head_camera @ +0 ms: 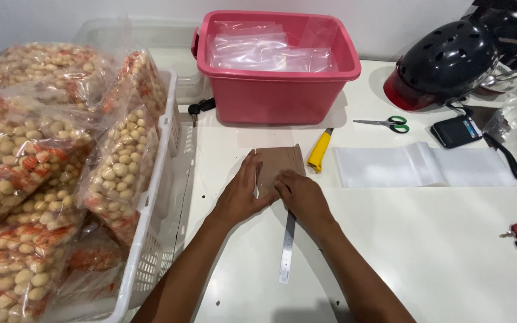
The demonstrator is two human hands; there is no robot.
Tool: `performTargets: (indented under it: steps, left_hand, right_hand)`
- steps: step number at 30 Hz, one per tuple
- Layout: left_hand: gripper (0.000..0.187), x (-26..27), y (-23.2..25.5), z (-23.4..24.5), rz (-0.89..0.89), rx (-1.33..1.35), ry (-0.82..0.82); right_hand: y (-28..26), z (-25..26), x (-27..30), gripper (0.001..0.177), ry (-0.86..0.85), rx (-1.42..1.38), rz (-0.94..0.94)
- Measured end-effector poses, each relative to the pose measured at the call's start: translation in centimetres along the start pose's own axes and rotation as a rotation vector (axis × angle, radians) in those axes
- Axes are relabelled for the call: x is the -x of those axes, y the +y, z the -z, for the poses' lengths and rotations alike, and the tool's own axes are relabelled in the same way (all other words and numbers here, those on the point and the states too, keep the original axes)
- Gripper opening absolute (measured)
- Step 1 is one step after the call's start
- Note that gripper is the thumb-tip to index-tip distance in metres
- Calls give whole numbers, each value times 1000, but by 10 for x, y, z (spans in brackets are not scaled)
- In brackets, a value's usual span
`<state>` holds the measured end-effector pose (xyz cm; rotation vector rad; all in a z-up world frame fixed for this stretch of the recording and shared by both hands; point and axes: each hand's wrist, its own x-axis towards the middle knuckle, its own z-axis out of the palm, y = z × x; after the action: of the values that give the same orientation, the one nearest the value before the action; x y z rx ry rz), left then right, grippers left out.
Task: The person uses a ruler and a utility knife to measure and cut plastic bags to a specific size on a cardboard surface.
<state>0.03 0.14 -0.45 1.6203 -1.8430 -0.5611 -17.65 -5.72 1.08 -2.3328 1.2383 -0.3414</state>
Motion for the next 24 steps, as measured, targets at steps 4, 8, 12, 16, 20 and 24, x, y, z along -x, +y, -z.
performTargets:
  steps: [4,8,12,16,20,24]
  left_hand:
    - [86,-5,-14,-11,-35,-74,23]
    - [65,-11,-22,-19,-58,-240,-29]
    - [52,-12,-26,-23,-30,-258,-43]
    - [45,-12,-24,-20,-8,-272,-26]
    - [43,-14,-27,-24,19,-264,10]
    - [41,-11,-21,-17,35,-249,14]
  right_hand:
    - [-3,-10,-1,37,-14,5,30]
    - [-5,-8,0,38,-24,-42,57]
    - [23,-8,-20,33,145,226,31]
    - [32,9,-16,40,64,241,-66]
    - [54,11,-16,36,61,210,-116]
    - [69,26,-18,31,112,95,-143]
